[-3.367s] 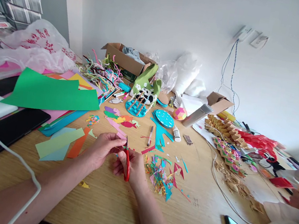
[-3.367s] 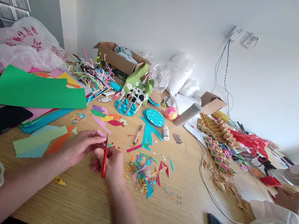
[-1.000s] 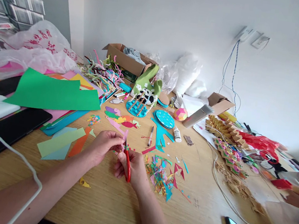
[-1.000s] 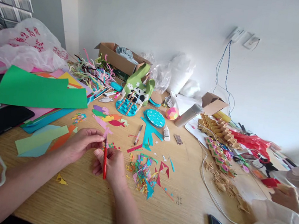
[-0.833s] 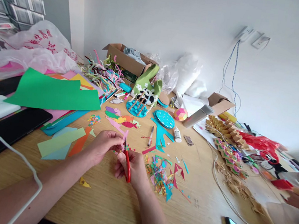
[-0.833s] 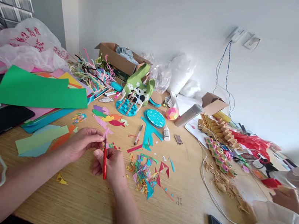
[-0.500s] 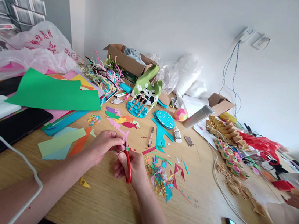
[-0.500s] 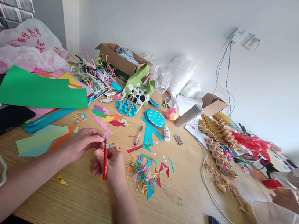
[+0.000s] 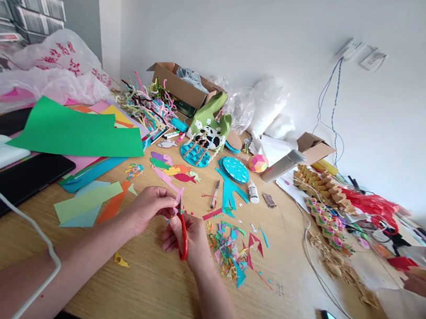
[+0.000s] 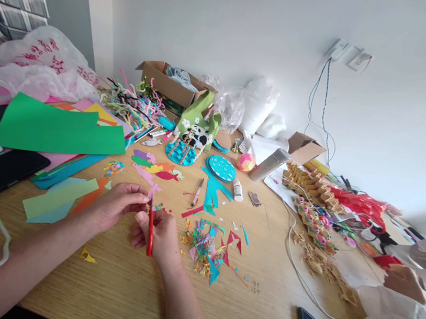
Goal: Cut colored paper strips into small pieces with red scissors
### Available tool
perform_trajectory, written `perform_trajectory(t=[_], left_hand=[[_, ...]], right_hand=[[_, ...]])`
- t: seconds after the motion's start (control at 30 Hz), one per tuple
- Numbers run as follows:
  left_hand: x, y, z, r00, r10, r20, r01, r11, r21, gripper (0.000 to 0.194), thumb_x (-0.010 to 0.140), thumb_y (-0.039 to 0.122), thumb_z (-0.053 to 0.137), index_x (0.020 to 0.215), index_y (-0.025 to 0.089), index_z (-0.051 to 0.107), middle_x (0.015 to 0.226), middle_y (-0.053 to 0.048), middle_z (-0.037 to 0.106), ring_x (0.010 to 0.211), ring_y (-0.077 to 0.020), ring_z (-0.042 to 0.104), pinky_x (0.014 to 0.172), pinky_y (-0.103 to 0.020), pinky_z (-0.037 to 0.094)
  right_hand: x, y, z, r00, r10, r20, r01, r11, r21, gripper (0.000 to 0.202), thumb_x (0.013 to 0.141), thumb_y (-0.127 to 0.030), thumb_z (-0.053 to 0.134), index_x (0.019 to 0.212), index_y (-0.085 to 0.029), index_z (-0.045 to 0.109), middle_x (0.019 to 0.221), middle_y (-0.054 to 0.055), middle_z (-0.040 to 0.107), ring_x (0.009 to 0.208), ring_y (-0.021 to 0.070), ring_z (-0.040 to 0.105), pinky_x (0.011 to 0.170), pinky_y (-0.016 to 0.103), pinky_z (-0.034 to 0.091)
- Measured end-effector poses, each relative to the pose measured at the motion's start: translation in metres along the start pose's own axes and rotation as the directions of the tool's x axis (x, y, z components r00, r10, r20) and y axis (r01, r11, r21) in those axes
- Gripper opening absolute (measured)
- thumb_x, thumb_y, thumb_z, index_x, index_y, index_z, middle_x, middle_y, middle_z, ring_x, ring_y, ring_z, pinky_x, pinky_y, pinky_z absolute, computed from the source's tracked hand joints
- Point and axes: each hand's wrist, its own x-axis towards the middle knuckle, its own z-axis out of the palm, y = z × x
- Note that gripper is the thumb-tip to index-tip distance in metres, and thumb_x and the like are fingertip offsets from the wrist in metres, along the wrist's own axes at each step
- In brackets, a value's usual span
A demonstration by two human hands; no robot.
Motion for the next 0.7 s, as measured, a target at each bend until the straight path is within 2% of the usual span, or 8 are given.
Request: perform_trajectory(t=[0.33,0.7], left_hand=[[-0.0021,0.0020,0.0013,0.999,-0.031,0.034,0.031,1.000,-0.003,0.013,0.059,0.025,0.069,0.057,0.014,0.061,0.053,0.000,0.057,0.051,-0.0107,0.051,0.054,-0.024,0.040],[0.0015,-0.0005,-0.0012,1.000,-0.015,0.013,0.015,1.000,-0.016,0.013,0.059,0.024,0.069,0.058,0.014,0.060,0.055,0.000,0.059,0.053,-0.0104,0.053,0.055,-0.024,0.040]], right_hand=[[0.0012,0.0029,-0.0011,1.000,0.008,-0.003,-0.008,1.000,0.013,0.054,0.065,-0.066,0.066,0.067,-0.013,0.051,0.052,0.002,0.061,0.036,0.0114,0.057,0.035,0.019,0.043],[-0.0001,0.0004,-0.0008,1.000,-0.001,0.000,0.001,1.000,-0.007,0.054,0.067,-0.065,0.064,0.067,-0.013,0.051,0.052,0.003,0.062,0.035,0.0110,0.057,0.035,0.018,0.044]])
